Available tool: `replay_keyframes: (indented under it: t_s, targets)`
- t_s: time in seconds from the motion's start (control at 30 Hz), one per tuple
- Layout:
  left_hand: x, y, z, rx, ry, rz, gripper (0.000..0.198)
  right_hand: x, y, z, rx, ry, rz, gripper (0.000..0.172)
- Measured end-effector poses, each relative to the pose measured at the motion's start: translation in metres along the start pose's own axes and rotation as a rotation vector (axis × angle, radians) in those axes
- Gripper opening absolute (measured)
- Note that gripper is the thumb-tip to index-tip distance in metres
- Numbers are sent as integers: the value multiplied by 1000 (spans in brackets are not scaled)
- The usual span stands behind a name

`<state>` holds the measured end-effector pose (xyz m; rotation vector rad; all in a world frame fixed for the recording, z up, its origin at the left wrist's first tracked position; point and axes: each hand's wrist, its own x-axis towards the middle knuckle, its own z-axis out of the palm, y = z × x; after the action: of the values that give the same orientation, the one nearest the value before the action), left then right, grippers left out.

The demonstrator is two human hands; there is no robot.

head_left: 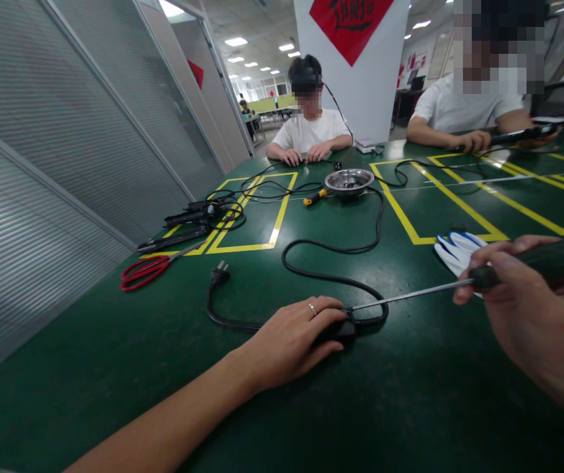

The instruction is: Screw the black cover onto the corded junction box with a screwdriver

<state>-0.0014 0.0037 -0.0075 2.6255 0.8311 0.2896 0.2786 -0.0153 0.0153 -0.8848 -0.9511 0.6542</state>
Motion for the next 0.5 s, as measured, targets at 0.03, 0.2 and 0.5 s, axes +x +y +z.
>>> replay_keyframes:
  t_s: [0.03,0.2,0.5]
  targets:
    - [0,0,0,-15,13,-5,38,-1,0,-1,-5,0,3,18]
    - [0,1,2,-88,123,8,52,-1,1,-3,-30,-13,35,18]
    - [6,-4,5,-229,97,118,38,-3,3,-2,-10,-32,25,17]
